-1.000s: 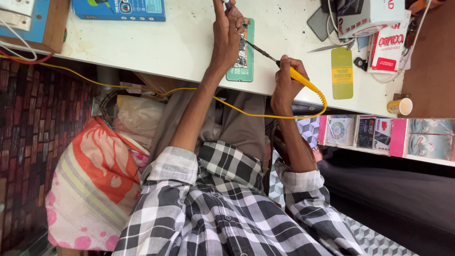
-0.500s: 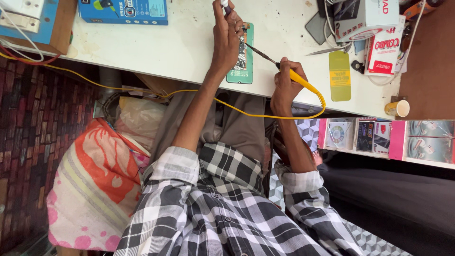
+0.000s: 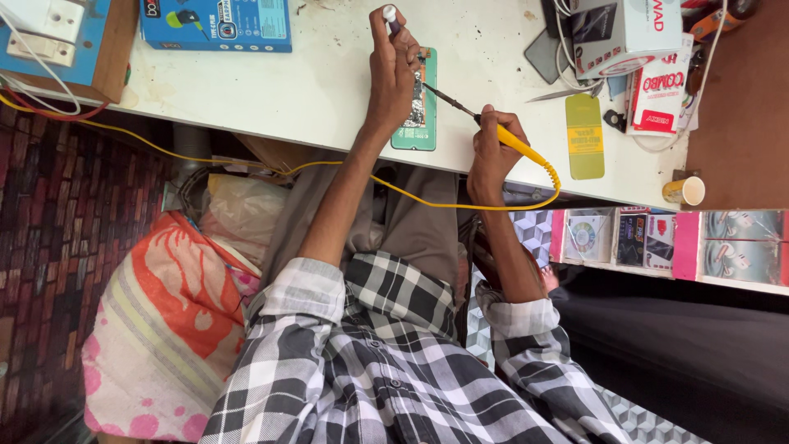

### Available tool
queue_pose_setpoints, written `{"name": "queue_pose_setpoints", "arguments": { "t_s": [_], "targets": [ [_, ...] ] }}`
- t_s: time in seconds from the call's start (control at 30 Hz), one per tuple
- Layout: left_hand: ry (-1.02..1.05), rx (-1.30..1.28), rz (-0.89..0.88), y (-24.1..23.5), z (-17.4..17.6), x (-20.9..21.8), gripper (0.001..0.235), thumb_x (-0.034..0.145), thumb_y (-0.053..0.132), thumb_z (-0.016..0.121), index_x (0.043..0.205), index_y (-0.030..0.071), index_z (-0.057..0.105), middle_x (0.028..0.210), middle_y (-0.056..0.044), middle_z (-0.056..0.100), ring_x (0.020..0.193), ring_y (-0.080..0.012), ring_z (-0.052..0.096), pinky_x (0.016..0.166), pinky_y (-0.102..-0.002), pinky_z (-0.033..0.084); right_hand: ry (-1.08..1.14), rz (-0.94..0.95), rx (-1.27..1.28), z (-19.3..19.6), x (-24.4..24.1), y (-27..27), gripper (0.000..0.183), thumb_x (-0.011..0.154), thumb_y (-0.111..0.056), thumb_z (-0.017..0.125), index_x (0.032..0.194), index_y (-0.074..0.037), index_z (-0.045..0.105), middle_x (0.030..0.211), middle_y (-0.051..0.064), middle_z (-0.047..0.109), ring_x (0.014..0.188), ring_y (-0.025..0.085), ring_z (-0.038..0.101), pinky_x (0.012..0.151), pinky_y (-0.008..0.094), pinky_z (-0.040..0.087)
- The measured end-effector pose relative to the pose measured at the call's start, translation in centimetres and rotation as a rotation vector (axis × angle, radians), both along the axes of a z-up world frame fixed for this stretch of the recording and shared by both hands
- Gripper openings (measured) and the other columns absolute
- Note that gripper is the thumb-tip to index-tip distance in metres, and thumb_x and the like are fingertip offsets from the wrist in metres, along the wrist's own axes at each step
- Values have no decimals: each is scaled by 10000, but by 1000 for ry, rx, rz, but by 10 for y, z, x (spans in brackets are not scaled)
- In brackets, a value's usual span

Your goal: The person uses a soldering iron and solder wire to work on a green circuit board placed on a white table. They repeatedly apply solder to various points on the board while holding the board steady with their other hand.

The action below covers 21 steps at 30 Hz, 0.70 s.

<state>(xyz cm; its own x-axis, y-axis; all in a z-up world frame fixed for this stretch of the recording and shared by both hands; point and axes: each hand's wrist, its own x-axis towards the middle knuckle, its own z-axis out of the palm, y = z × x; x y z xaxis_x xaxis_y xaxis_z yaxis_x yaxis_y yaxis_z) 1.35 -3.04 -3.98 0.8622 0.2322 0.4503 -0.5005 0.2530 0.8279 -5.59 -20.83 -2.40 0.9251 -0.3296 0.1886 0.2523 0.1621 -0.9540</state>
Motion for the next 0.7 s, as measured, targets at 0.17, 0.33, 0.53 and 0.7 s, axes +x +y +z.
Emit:
{"name": "queue_pose_setpoints", "arguments": {
  "t_s": [0.17,0.33,0.53,0.7],
  "targets": [
    [19,18,14,1,3,-2,155,1190,238,312,1308,147,356,881,3,400,779,-89,432,739,-271,494,7,-4,24,-1,1,-1,215,997,-82,718,831,-25,594,674,-30,510,513,29,345,463,227,256],
    [30,35,29,0,5,-2,175,1189,279,318,1295,148,362,848,6,400,754,-85,427,707,-266,476,9,5,-2,-1,1,-1,233,998,-72,721,812,-31,586,663,-36,493,512,24,335,464,223,247],
    [11,53,52,0,4,-3,197,1191,315,318,1292,152,362,844,6,399,751,-86,425,697,-269,462,-18,18,-8,-2,0,-1,222,1001,-64,716,824,-32,586,679,-30,505,517,25,340,475,224,252],
    [26,6,21,-1,7,-1,183,1183,301,343,1285,149,357,862,0,416,748,-91,435,694,-281,478,-26,25,12,-2,1,-4,222,1006,-62,709,828,-29,581,695,-14,522,525,32,349,482,228,265]
  ]
}}
